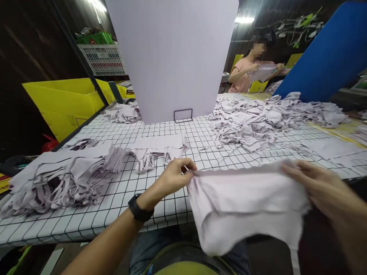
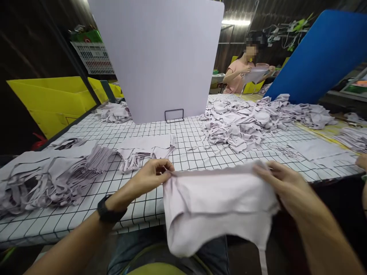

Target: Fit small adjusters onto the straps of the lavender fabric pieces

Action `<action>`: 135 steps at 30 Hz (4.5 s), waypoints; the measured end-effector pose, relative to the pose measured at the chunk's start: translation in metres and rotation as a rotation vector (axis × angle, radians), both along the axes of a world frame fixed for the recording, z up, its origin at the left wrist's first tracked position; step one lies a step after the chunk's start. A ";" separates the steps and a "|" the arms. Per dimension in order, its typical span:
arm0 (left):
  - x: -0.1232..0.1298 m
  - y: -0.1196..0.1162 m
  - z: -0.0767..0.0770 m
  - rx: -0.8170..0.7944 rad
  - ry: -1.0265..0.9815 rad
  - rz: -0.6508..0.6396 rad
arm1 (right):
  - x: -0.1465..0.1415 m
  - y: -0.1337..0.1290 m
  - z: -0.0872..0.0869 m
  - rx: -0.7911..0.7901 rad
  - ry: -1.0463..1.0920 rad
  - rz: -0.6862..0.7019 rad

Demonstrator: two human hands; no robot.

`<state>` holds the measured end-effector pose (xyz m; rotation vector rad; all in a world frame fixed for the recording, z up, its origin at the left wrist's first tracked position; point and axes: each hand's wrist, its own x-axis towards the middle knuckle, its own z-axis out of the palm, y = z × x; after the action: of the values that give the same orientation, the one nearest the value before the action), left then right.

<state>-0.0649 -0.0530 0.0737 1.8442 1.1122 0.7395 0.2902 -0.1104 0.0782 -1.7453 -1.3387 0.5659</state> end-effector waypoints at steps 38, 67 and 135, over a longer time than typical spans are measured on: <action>0.099 0.059 -0.064 0.514 0.521 -0.431 | -0.027 -0.042 -0.146 -0.076 0.086 -0.383; 0.172 0.032 -0.111 0.582 0.624 -0.678 | -0.019 -0.191 -0.111 -0.483 0.466 -0.076; 0.153 -0.070 -0.065 0.804 0.007 -0.923 | -0.047 -0.165 -0.075 -0.217 1.088 -0.038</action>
<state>0.0880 -0.1227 0.0084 2.6764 -0.1837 0.6312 0.2436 -0.2758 0.0034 -1.2422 -0.4720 1.4090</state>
